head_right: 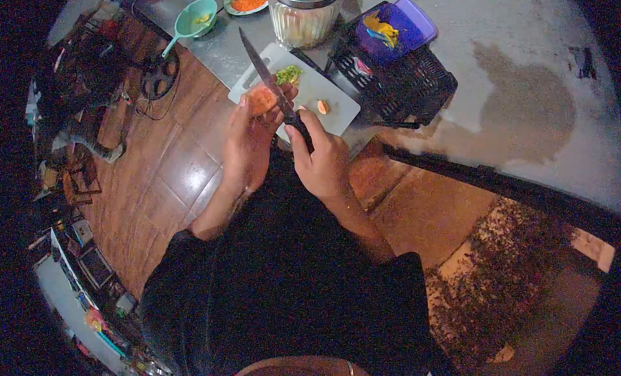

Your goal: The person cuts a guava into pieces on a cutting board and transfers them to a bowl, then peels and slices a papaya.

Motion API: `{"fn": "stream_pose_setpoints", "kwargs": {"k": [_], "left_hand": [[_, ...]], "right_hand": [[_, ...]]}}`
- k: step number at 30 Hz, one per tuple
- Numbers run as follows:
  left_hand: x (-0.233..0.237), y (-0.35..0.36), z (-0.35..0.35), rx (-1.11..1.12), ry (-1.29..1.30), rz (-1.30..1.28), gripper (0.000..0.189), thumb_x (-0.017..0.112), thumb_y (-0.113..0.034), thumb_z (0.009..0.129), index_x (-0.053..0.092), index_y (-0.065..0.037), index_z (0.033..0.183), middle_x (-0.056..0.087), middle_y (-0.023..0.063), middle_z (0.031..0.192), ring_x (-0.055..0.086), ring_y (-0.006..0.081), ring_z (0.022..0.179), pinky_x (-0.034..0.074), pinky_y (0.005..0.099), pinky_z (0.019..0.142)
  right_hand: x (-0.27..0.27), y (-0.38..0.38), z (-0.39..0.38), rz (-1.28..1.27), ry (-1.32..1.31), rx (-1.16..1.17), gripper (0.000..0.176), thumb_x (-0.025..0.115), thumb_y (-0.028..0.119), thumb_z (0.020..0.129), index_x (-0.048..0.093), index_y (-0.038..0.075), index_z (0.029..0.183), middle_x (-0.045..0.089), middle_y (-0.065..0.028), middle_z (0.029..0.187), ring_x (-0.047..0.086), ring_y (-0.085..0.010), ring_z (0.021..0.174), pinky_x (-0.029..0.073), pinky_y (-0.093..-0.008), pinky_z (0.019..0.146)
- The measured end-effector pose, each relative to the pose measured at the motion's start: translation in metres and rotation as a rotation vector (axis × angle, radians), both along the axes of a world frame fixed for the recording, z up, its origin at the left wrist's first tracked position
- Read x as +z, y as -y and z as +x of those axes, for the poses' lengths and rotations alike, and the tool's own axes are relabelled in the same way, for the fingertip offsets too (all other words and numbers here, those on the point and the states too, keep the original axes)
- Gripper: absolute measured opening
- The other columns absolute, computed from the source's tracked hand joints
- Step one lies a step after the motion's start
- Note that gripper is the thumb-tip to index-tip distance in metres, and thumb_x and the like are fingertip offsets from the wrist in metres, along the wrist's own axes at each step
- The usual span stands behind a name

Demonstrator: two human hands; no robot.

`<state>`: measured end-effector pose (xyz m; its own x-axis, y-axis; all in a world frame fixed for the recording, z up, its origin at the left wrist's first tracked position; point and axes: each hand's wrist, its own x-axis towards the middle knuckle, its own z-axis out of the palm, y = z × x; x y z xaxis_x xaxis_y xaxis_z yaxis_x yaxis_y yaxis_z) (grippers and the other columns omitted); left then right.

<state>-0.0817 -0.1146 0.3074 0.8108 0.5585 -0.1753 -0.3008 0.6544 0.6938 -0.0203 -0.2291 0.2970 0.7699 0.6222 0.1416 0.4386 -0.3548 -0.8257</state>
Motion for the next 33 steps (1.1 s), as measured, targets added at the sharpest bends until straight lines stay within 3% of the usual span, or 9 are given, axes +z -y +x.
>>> {"fn": "stream_pose_setpoints", "kwargs": {"k": [8, 10, 13, 17, 19, 33], "left_hand": [[-0.002, 0.006, -0.009, 0.011, -0.012, 0.011, 0.047, 0.035, -0.033, 0.102, 0.045, 0.002, 0.132, 0.058, 0.0183, 0.123, 0.057, 0.0266, 0.114, 0.041, 0.0402, 0.102], [-0.002, 0.007, -0.01, 0.006, 0.001, 0.019, 0.047, 0.035, -0.033, 0.102, 0.044, 0.002, 0.133, 0.058, 0.0185, 0.123, 0.057, 0.0266, 0.114, 0.041, 0.0402, 0.102], [0.001, 0.009, -0.013, 0.016, 0.003, 0.014, 0.049, 0.035, -0.033, 0.102, 0.043, 0.003, 0.134, 0.058, 0.0187, 0.124, 0.057, 0.0269, 0.114, 0.041, 0.0404, 0.102], [0.008, 0.012, -0.017, 0.029, 0.017, -0.01, 0.048, 0.034, -0.032, 0.102, 0.042, 0.005, 0.133, 0.057, 0.0194, 0.124, 0.057, 0.0272, 0.114, 0.041, 0.0398, 0.102], [0.013, 0.013, -0.019, 0.041, 0.019, -0.018, 0.048, 0.034, -0.031, 0.103, 0.042, 0.005, 0.133, 0.057, 0.0197, 0.124, 0.057, 0.0272, 0.114, 0.041, 0.0395, 0.102], [0.017, 0.016, -0.027, 0.098, 0.022, -0.026, 0.048, 0.032, -0.032, 0.103, 0.045, 0.006, 0.129, 0.058, 0.0205, 0.123, 0.058, 0.0279, 0.114, 0.043, 0.0401, 0.101]], "right_hand": [[-0.008, 0.007, -0.007, 0.088, -0.257, 0.047, 0.024, 0.059, 0.013, 0.09, 0.058, -0.004, 0.107, 0.065, -0.0213, 0.088, 0.067, -0.0343, 0.085, 0.049, -0.0379, 0.072], [-0.007, 0.006, -0.009, 0.193, -0.314, 0.094, 0.013, 0.055, 0.011, 0.095, 0.057, 0.001, 0.103, 0.049, 0.0038, 0.062, 0.044, -0.0015, 0.051, 0.033, -0.0206, 0.045], [-0.012, 0.008, -0.013, 0.282, -0.445, 0.114, 0.014, 0.055, 0.011, 0.095, 0.056, 0.001, 0.105, 0.05, 0.0038, 0.063, 0.044, -0.0019, 0.051, 0.034, -0.0204, 0.045], [-0.006, 0.008, -0.021, 0.289, -0.405, 0.077, 0.014, 0.054, 0.009, 0.096, 0.055, 0.001, 0.107, 0.05, 0.0042, 0.066, 0.044, -0.0018, 0.053, 0.034, -0.0199, 0.046], [-0.005, 0.01, -0.022, 0.23, -0.402, 0.057, 0.019, 0.058, 0.008, 0.091, 0.059, -0.002, 0.106, 0.064, -0.0103, 0.083, 0.059, -0.0092, 0.075, 0.047, -0.0274, 0.067], [-0.002, 0.007, -0.029, 0.261, -0.273, 0.053, 0.018, 0.06, 0.008, 0.09, 0.06, -0.001, 0.105, 0.066, -0.0121, 0.08, 0.066, -0.0171, 0.071, 0.049, -0.031, 0.064]]}}
